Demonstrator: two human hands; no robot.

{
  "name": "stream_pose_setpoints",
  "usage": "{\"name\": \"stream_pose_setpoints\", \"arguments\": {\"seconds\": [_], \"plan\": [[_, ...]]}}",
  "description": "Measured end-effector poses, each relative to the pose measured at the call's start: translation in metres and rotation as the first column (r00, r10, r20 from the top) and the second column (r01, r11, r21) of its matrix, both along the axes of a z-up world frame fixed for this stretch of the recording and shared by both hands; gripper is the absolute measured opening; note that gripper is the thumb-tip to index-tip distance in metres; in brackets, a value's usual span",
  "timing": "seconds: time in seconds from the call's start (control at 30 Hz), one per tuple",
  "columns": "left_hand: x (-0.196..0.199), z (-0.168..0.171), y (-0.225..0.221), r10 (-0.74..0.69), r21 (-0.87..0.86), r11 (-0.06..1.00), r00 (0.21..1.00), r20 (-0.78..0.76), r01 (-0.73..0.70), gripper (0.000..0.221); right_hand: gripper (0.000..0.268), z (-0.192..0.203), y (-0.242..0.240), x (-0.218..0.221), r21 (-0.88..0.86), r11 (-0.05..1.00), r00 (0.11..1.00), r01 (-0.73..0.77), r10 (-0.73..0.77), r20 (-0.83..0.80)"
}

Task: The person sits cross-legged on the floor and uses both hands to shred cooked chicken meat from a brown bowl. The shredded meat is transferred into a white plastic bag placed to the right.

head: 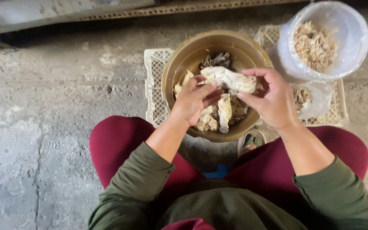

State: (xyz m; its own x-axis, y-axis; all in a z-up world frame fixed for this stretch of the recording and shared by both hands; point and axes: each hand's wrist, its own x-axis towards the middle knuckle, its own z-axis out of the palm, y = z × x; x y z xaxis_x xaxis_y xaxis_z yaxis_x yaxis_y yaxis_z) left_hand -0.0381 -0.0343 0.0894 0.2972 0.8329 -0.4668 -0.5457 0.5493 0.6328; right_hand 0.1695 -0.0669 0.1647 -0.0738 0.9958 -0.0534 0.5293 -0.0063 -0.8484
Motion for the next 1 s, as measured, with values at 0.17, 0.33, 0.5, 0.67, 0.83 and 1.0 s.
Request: {"name": "stream_pose_setpoints", "arguments": {"seconds": [0.17, 0.33, 0.5, 0.67, 0.83, 1.0], "plan": [[0.0, -0.015, 0.008, -0.09, -0.076, 0.993, 0.995, 0.034, 0.092, 0.038, 0.048, -0.021, 0.018, 0.013, -0.197, 0.933, 0.9, -0.303, 0.211, -0.382], [0.003, -0.042, 0.021, -0.054, -0.123, 0.992, 0.99, -0.131, 0.038, 0.032, 0.03, -0.088, 0.06, 0.022, -0.396, 0.918, 0.957, -0.009, 0.122, 0.262], [-0.004, -0.058, 0.025, -0.003, -0.034, 0.999, 0.989, -0.145, -0.002, 0.035, 0.037, -0.148, 0.065, 0.01, -0.422, 0.9, 0.702, -0.108, 0.37, 0.609], [-0.011, -0.057, 0.025, 0.009, -0.005, 1.0, 0.988, -0.154, -0.01, 0.035, 0.024, -0.133, 0.074, 0.007, -0.534, 0.845, 0.713, -0.035, 0.395, 0.579], [-0.014, -0.054, 0.022, -0.003, -0.005, 1.0, 0.982, -0.19, 0.002, 0.03, 0.022, -0.08, 0.077, 0.033, -0.634, 0.764, 0.993, -0.116, 0.067, -0.1], [-0.011, -0.045, 0.016, -0.037, 0.026, 0.999, 0.982, -0.186, 0.043, 0.024, 0.028, -0.052, 0.054, 0.054, -0.587, 0.779, 0.853, -0.22, -0.138, -0.503]]}}
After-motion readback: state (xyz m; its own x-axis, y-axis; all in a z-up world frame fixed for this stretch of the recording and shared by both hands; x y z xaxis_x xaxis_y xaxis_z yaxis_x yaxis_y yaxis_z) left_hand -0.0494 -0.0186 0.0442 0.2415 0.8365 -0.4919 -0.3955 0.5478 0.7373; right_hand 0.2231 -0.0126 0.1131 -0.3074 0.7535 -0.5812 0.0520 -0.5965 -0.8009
